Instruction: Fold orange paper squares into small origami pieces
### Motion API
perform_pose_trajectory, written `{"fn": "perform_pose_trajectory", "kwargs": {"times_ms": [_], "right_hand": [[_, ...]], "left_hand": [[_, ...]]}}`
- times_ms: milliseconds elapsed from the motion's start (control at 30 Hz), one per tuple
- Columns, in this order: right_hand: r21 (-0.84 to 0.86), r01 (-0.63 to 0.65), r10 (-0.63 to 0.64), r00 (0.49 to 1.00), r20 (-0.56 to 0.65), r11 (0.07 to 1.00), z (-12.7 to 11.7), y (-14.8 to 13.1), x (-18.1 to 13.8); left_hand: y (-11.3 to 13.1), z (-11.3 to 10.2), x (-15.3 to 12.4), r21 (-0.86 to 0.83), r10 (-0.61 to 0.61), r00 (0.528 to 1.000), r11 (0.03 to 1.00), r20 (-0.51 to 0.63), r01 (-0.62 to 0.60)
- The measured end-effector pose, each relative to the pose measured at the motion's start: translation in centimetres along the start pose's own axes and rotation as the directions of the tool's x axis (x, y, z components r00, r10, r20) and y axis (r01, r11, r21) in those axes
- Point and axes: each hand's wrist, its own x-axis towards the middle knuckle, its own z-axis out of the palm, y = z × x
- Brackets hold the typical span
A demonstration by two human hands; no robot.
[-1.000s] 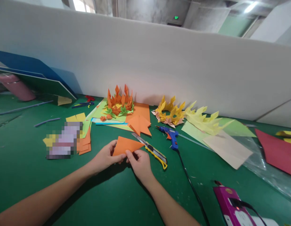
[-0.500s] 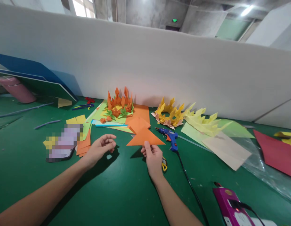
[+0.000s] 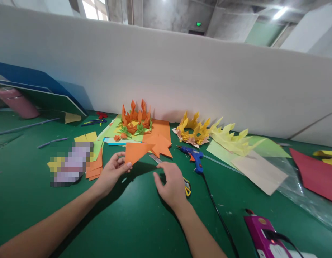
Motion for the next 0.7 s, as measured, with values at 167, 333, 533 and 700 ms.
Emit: {"fn": "perform_pose_trajectory", "kwargs": {"times_ms": [167,333,533,700], "right_hand": [[-0.299,-0.030,0.084,0.982,0.170,0.954,-1.7,1.9,0.0],[-0.250,-0.094,0.152,0.963,0.221,0.964,-1.9,2.6,0.0],[-0.396,-0.091,0.084,0.996,-0.035,0.914,-2.9,3.0,0.7],[-0.626,-0.206,0.222,0.974,-0.054,0.752,-3.5,4.4,0.4]], "left_hand": [[0.1,-0.1,0.3,-0.034,0.057,0.991,0.998,-0.120,-0.061],[-0.2,0.0,0.3,-0.062,0.078,0.984,0.994,-0.162,-0.089],[-0.1,-0.1,0.3,-0.075,0.077,0.984,0.993,-0.160,-0.090],[-0.2,0.1,0.0,0.027,0.047,0.995,0.999,-0.088,-0.045]]}}
